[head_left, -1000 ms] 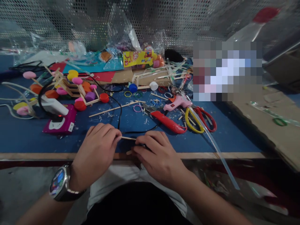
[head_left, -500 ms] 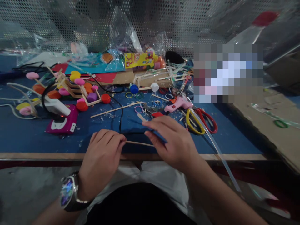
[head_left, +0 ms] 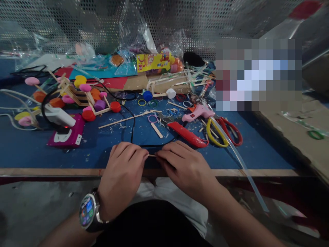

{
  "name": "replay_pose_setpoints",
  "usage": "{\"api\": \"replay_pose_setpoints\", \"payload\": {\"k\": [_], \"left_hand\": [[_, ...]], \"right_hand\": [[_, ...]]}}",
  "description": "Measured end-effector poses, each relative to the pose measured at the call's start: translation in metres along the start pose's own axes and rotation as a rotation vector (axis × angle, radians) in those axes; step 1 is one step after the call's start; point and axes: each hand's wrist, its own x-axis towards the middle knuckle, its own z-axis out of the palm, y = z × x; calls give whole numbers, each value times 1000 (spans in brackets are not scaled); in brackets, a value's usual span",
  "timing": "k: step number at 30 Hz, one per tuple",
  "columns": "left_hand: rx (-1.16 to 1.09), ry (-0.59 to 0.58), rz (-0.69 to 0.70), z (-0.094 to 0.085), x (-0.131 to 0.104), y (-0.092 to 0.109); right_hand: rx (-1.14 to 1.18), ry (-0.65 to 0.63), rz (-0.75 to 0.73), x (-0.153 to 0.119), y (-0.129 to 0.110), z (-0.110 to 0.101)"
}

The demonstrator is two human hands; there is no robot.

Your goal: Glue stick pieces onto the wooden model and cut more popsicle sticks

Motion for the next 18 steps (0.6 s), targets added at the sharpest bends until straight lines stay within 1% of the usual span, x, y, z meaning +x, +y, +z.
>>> {"api": "replay_pose_setpoints", "payload": {"k": [4,7,11,14,18], "left_hand": [[8,-19,2,0,2,1],[-6,-29,-18,-2,2,0],[-88,-42,-46,-4,1,-4],[-120,-50,-58,-6,2,-6],[-119,-55,-71,-9,4,-9]], "right_hand": [[-76,-28,2,1,2,0],[-75,-51,-6,1,3,-2],[-20,-3,-2,-2,1,-3],[13,38,39,-5,-1,-1],[78,50,106,-4,-2,-1]]}}
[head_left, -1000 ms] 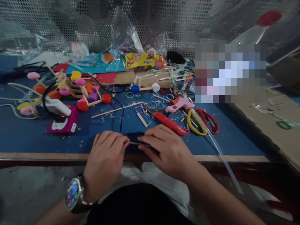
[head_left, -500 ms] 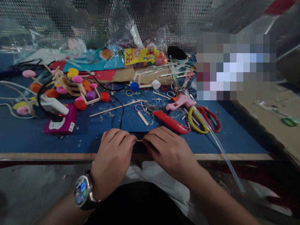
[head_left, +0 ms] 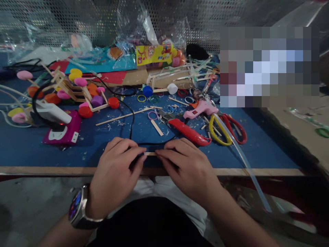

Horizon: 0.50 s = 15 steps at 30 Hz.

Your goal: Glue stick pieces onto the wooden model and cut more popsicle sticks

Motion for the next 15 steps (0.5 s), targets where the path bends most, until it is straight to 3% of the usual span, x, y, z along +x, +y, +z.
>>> {"api": "replay_pose_setpoints", "payload": {"k": [15], "left_hand": [[40,27,-42,0,-8,2]], "right_hand": [[69,-2,64,4,-1,-1]]}}
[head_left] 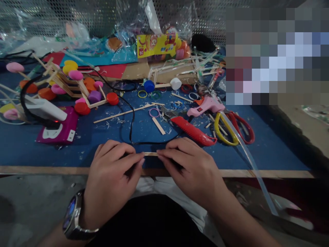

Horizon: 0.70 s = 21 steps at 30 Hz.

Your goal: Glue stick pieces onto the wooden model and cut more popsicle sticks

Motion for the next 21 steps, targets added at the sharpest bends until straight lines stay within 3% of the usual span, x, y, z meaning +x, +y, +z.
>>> {"api": "replay_pose_setpoints", "payload": {"k": [21], "left_hand": [[10,-44,-98,1,6,3]], "right_hand": [[23,5,28,-1,1,2]]}}
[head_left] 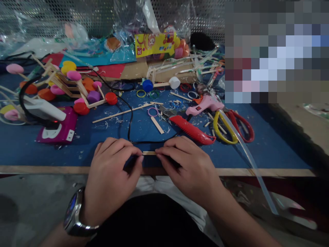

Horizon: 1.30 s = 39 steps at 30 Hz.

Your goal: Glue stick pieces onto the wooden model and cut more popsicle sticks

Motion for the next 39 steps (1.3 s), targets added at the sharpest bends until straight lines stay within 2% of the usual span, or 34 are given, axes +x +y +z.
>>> {"api": "replay_pose_setpoints", "payload": {"k": [10,15,21,26,28,31,33,36,39], "left_hand": [[20,-4,22,1,2,5],[50,20,60,2,4,5],[138,72,180,5,4,5],[180,40,189,6,5,4],[159,21,173,6,6,4],[113,17,153,4,7,4],[86,34,145,3,7,4],[54,69,135,2,7,4],[22,109,121,0,6,3]], "right_hand": [[-34,-15,-30,1,-3,1],[-41,46,-61,-1,-5,-3],[-173,174,-32,-11,2,-31],[-272,225,8,-26,10,-67],[-332,226,5,-31,20,-86],[-541,241,139,-34,52,-112],[-576,212,249,-32,77,-123],[-519,138,461,-27,105,-125],[-440,62,495,-23,114,-118]]}}
